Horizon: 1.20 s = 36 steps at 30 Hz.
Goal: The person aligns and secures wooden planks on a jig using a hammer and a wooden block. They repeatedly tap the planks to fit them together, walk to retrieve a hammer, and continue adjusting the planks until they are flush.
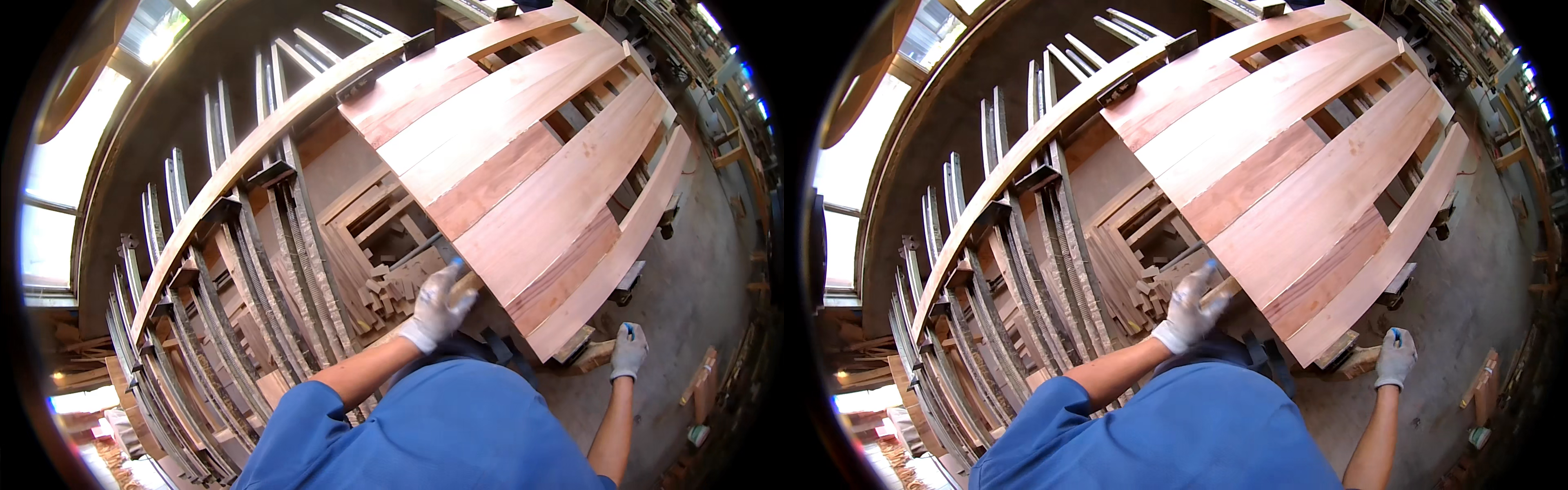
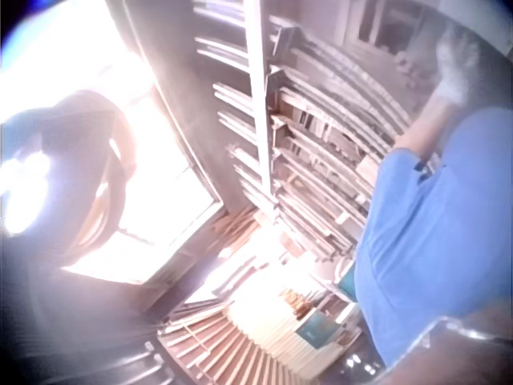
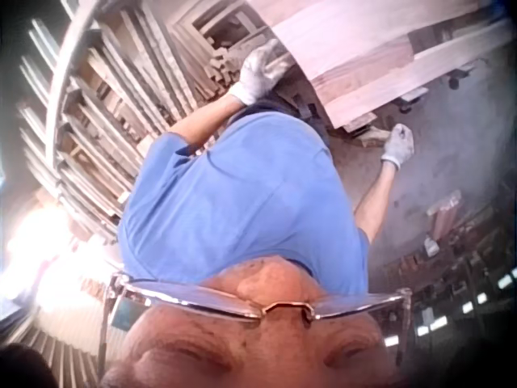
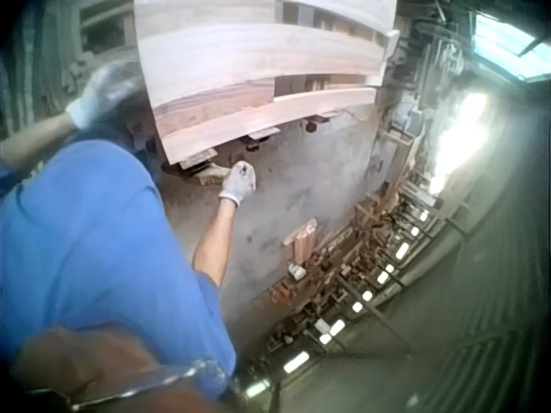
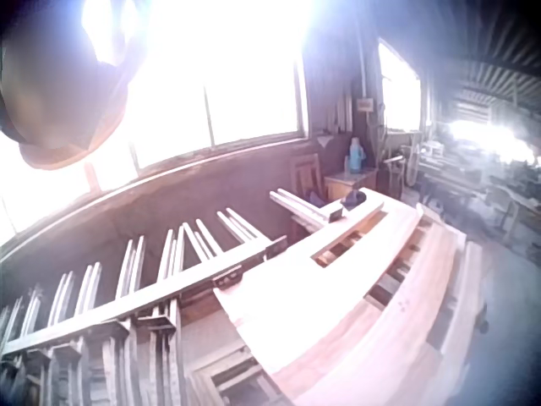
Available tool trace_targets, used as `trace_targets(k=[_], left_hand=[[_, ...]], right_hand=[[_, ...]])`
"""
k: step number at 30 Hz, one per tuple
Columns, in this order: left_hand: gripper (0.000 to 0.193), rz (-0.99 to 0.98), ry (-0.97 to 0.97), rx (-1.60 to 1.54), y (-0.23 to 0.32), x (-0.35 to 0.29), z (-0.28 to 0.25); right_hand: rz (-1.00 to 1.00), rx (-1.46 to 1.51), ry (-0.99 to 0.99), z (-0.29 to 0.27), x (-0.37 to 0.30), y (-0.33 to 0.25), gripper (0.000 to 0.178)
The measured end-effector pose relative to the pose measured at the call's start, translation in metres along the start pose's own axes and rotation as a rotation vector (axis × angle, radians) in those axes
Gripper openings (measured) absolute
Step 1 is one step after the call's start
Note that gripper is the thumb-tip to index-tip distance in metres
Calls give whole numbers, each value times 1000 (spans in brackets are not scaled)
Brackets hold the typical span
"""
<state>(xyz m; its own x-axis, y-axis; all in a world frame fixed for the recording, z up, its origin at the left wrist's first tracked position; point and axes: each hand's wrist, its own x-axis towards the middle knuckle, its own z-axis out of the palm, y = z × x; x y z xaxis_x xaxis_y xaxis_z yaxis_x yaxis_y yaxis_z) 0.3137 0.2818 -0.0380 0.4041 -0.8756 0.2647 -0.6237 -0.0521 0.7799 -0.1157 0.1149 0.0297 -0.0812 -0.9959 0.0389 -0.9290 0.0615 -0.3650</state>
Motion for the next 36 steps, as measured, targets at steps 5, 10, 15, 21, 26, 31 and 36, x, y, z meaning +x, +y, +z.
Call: trace_targets(k=[5,10,15,21,26,31,36], left_hand=[[51,-994,199,-969,-36,67,6],[40,-1090,-63,-1167,-51,93,-2],[34,-1140,-193,-1210,-64,100,-9],[33,-1120,-99,-1196,-67,104,-3],[38,-1073,22,-1160,-64,99,3],[38,-1115,-383,-1303,-86,98,-15],[38,-883,-58,-1047,-139,146,-57]], right_hand=[[32,-65,-16,1,1,-2,16],[69,-84,-34,1,3,-3,16],[111,-78,-43,0,1,-4,16],[27,-108,-39,2,1,9,16],[117,-75,-55,3,1,4,16],[136,-27,-80,5,1,10,17],[167,-51,-104,6,2,20,17]])
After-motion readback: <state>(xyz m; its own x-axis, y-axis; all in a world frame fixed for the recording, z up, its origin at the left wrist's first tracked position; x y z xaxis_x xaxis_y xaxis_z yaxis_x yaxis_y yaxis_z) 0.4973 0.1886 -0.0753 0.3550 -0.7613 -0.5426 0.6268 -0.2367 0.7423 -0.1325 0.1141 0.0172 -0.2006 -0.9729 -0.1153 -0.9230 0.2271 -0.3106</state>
